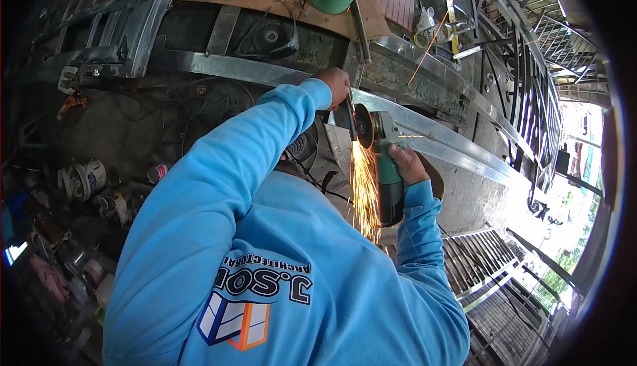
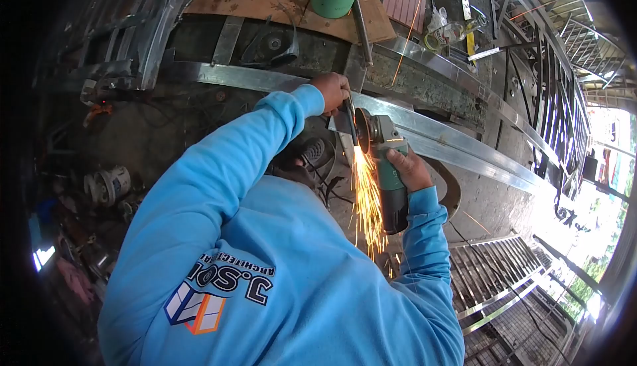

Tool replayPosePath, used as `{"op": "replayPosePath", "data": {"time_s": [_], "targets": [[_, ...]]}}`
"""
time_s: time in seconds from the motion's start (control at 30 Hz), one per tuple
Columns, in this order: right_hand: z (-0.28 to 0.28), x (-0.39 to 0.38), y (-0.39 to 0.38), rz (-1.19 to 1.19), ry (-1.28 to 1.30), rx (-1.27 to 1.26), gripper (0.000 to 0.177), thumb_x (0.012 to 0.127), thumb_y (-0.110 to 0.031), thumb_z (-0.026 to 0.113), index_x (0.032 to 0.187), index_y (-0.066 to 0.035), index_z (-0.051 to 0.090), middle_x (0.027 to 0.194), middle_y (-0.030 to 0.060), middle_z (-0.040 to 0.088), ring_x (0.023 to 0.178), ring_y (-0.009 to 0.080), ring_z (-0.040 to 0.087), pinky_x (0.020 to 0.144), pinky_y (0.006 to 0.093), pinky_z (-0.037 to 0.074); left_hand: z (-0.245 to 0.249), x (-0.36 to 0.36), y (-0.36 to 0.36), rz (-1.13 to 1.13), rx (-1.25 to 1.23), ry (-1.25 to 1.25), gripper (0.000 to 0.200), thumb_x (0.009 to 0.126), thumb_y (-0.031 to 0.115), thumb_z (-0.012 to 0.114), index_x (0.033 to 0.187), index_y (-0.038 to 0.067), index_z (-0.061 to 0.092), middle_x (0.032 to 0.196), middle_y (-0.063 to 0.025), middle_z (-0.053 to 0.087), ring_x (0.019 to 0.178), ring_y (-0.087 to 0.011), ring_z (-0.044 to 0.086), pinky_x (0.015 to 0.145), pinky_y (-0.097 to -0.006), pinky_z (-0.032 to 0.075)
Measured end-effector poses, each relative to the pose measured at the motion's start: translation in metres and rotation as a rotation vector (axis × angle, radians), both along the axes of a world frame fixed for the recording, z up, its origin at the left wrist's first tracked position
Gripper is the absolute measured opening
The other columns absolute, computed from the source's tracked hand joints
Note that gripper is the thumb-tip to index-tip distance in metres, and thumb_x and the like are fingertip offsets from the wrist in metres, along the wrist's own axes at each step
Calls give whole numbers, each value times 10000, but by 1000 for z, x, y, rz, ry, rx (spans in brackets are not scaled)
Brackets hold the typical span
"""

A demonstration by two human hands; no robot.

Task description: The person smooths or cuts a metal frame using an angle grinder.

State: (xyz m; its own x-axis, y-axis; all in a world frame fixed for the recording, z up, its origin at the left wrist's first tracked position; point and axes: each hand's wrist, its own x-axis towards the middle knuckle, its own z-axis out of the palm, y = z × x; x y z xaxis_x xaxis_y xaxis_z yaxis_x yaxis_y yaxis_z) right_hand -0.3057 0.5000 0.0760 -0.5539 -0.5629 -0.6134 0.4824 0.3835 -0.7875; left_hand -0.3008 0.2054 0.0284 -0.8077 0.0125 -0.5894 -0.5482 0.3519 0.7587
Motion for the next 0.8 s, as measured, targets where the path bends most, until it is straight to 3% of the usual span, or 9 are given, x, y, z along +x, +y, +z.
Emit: {"op": "replayPosePath", "data": {"time_s": [0.8], "targets": [[0,-6,0,51,5,-1,766,821,-569,705,1308,-9,514,1177,79,614,1055,164,567,923,290,443,0,-1,0,2,19,-8,166,978,152,541,1051,21,613,748,-107,658,575,-191,665,478,-327,524]]}}
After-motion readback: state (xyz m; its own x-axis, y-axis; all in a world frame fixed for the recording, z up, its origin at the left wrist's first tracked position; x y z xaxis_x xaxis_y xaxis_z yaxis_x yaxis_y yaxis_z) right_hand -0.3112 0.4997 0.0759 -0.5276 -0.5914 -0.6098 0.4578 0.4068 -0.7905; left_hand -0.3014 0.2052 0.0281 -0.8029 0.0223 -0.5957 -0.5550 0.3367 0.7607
